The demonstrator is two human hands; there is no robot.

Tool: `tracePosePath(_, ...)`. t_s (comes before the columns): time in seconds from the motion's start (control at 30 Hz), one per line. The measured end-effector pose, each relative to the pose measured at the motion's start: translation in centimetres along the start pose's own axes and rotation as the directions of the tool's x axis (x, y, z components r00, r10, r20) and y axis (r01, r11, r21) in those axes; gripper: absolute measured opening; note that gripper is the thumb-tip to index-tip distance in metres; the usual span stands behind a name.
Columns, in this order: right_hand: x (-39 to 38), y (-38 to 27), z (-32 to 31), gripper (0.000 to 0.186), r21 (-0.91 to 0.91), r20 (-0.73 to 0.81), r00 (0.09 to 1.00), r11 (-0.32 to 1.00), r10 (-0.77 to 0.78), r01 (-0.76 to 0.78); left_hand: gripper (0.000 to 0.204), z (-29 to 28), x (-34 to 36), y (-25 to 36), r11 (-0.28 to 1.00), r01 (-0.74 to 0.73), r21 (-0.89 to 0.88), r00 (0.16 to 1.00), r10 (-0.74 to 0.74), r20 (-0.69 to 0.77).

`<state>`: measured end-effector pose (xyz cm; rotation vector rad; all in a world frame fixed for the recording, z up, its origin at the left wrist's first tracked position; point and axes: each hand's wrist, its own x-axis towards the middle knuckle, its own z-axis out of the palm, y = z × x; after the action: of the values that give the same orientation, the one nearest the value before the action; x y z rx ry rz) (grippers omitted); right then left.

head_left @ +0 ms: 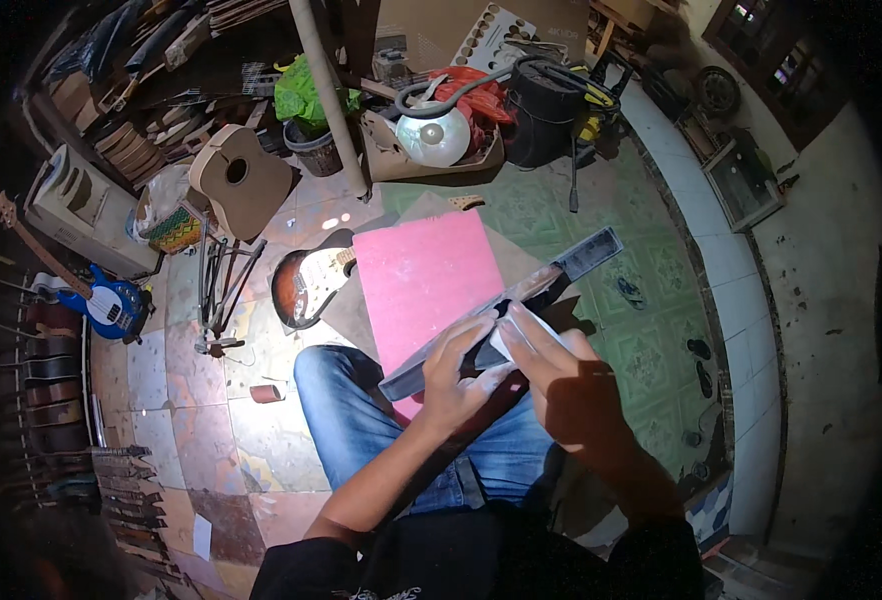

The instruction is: The person sands the inner edges of a guitar body by hand and then wipes the exterior surface with a cloth.

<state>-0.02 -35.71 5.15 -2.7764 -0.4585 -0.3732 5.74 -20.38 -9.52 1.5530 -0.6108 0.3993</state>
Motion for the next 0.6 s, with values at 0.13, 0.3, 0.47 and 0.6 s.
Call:
tracePosePath(0.13, -0.4, -0.8, -0.5, 0.049, -0.120, 0.062, 0.998, 0.992, 0.034, -0.026, 0.062, 0.3, 0.4, 0.0, 1.000, -0.012, -0.027, 0.999, 0.013, 0.045)
tracePosePath(0.3, -0.6, 0.2, -0.4, 0.049, -0.116, 0.053, 0.999, 0.993, -0.013, 0.019, 0.062, 0.4, 0.8, 0.4, 0.997, 0.058, -0.050, 0.996, -0.054, 0.067)
tracePosePath(0.47, -0.9, 0.1, 0.3, 0.049, -0.136, 0.037, 0.999, 0.991, -0.016, 0.021, 0.065, 0.4, 0.5, 1.1, 0.989, 0.135, -0.055, 0.987, -0.129, 0.098)
tracePosePath(0.6, -1.1, -0.3, 0.2, 0.044, -0.083, -0.026, 0.999, 0.996, -0.021, 0.019, 0.064, -0.2, 1.0, 1.0, 0.997, 0.071, -0.011, 0.994, -0.069, 0.081)
